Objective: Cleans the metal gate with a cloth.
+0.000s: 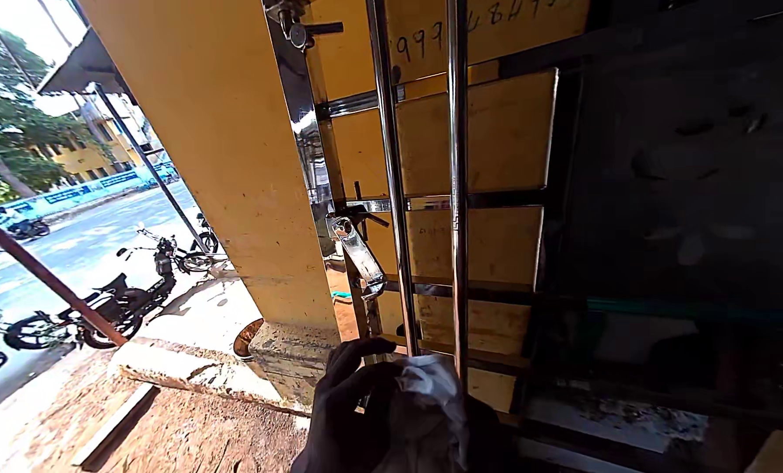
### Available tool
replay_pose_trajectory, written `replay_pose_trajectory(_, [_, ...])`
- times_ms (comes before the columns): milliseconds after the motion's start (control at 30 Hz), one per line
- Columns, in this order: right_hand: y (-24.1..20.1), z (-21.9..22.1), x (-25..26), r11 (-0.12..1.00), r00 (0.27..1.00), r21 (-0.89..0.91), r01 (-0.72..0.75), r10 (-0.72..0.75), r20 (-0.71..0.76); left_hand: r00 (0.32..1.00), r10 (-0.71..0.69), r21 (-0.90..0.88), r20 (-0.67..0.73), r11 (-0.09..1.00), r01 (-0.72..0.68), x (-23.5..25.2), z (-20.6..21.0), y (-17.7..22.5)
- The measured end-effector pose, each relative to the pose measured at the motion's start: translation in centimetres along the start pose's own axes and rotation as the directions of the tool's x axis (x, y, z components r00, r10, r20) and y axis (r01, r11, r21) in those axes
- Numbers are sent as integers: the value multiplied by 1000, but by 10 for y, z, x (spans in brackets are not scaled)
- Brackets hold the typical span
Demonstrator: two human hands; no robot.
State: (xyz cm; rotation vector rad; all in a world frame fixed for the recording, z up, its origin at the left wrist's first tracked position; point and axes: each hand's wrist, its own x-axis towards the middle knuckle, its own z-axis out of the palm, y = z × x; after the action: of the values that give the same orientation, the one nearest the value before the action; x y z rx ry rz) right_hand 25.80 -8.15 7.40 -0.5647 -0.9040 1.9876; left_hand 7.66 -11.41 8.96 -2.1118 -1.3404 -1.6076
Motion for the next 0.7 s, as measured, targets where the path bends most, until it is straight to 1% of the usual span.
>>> replay_pose_trajectory(33, [-29, 13, 4, 999, 999, -35, 38, -38, 0, 998, -23, -26, -64, 999, 22, 3, -1, -3])
replay_pose_trajectory(67, [-44, 18, 13, 980, 984, -77, 181, -180, 16, 986, -73, -80, -150, 995, 61, 7, -2, -6])
replay_pose_trajectory(100, [-54, 24, 25, 901, 913, -149, 407, -405, 42, 961, -159, -155, -227, 980, 125, 13, -2, -9])
replay_pose_trajectory(133, [-61, 33, 41, 725, 759, -247, 643, -646, 78, 924, -277, -251, -262, 945, 212, 20, 0, -13])
replay_pose_trajectory(167, [-71, 46, 60, 441, 520, -354, 825, -837, 170, 880, -415, -353, -233, 879, 321, 29, 2, -17])
replay_pose_trajectory(200, [-84, 61, 82, 146, 271, -367, 919, -908, 318, 833, -530, -461, -158, 785, 413, 38, 4, -22])
replay_pose_trajectory(233, [-95, 76, 107, -116, 78, -347, 931, -864, 497, 790, -608, -580, -73, 671, 463, 45, 7, -25])
replay_pose_trajectory(267, [-102, 89, 130, -314, 4, -342, 885, -731, 682, 759, -651, -682, -9, 559, 472, 52, 10, -25])
replay_pose_trajectory(300, [-105, 99, 149, -485, 41, -360, 797, -552, 833, 739, -673, -770, 27, 457, 444, 58, 13, -24])
replay_pose_trajectory(333, [-103, 107, 160, -634, 136, -375, 676, -394, 909, 729, -684, -841, 41, 370, 394, 63, 14, -22])
replay_pose_trajectory(367, [-99, 112, 163, -701, 227, -377, 605, -302, 926, 726, -686, -888, 41, 308, 342, 67, 13, -21])
replay_pose_trajectory(400, [-97, 112, 163, -706, 289, -379, 598, -251, 924, 723, -690, -916, 33, 268, 297, 70, 14, -20])
replay_pose_trajectory(467, [-91, 104, 158, -661, 338, -388, 642, -210, 917, 729, -684, -945, 32, 216, 245, 67, 16, -21])
replay_pose_trajectory(533, [-80, 90, 145, -594, 403, -442, 672, -208, 891, 716, -696, -942, 51, 204, 265, 66, 14, -19])
replay_pose_trajectory(600, [-67, 74, 133, -545, 407, -481, 687, -260, 876, 726, -684, -930, 72, 216, 296, 66, 10, -19])
replay_pose_trajectory(667, [-62, 65, 118, -523, 427, -514, 680, -287, 857, 728, -681, -905, 74, 260, 336, 62, 8, -21])
replay_pose_trajectory(700, [-62, 64, 114, -513, 420, -522, 682, -310, 853, 744, -663, -891, 87, 282, 356, 58, 5, -22])
